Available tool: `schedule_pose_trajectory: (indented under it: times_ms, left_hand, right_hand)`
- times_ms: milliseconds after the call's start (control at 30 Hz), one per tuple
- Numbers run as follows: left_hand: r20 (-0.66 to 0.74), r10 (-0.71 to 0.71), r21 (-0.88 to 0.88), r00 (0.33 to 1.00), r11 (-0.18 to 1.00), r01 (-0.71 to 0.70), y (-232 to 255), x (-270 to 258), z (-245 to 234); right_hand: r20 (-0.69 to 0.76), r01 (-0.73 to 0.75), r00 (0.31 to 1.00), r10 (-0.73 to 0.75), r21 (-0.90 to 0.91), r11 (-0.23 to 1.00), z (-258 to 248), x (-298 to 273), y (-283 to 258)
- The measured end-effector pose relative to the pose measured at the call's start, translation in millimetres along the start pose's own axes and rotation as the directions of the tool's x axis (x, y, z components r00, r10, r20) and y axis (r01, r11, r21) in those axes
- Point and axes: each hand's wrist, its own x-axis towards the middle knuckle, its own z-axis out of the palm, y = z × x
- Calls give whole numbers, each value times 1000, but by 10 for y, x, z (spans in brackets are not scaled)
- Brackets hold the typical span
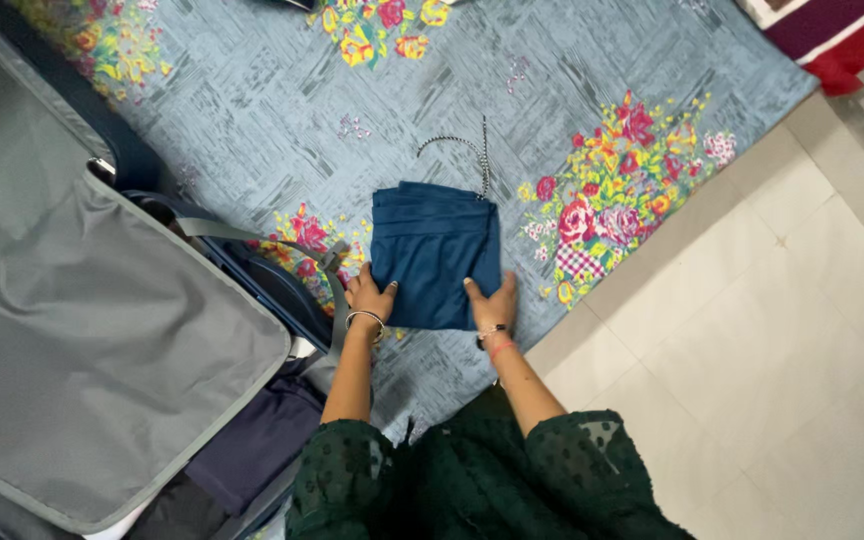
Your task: The person folds a pair of blue leggings, a pair of black athletic shorts, and a pair of grey shorts by hand on a bed before placing them into an open suitcase.
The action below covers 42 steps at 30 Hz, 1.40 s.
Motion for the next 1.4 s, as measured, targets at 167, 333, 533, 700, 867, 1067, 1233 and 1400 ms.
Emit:
schedule_pose_trajectory:
  times_ms: [167, 333, 533, 700, 867, 1067, 1233, 1400]
  left_hand:
    - [-8, -7, 34, 1000, 999, 7, 143, 38, -133]
    - [23, 156, -17, 987, 988, -156, 127, 113, -97]
    - [27, 67, -334, 997, 941, -54, 219, -103, -162]
    - [299, 163, -707, 940, 699, 104, 356, -629, -703]
    - [310, 153, -811, 938, 557, 178, 277, -1278, -1352]
    - [99, 273, -911, 957, 412, -24, -570, -1887, -2147]
    - [-69, 310, -945, 948, 283, -162, -1587, -2200, -2804]
    - [-186, 212, -919, 959, 309, -246, -2471, -2331, -3689]
  right_hand:
    - [324, -358, 892, 315, 81, 930, -42, 35, -345]
    - [432, -322, 878, 205, 219, 921, -174, 80, -360]
    - [655, -526, 730, 196, 354, 773, -350, 182, -243]
    - [803, -747, 529, 273, 288, 599, -588, 179, -444]
    - [739, -621, 648, 185, 372, 690, -831, -188, -688]
    - [737, -534, 676, -18, 506, 677, -645, -1109, -1233]
    - [805, -479, 577, -136, 469, 742, -84, -2087, -1895]
    - [840, -224, 463, -284, 421, 879, 711, -2701, -2788]
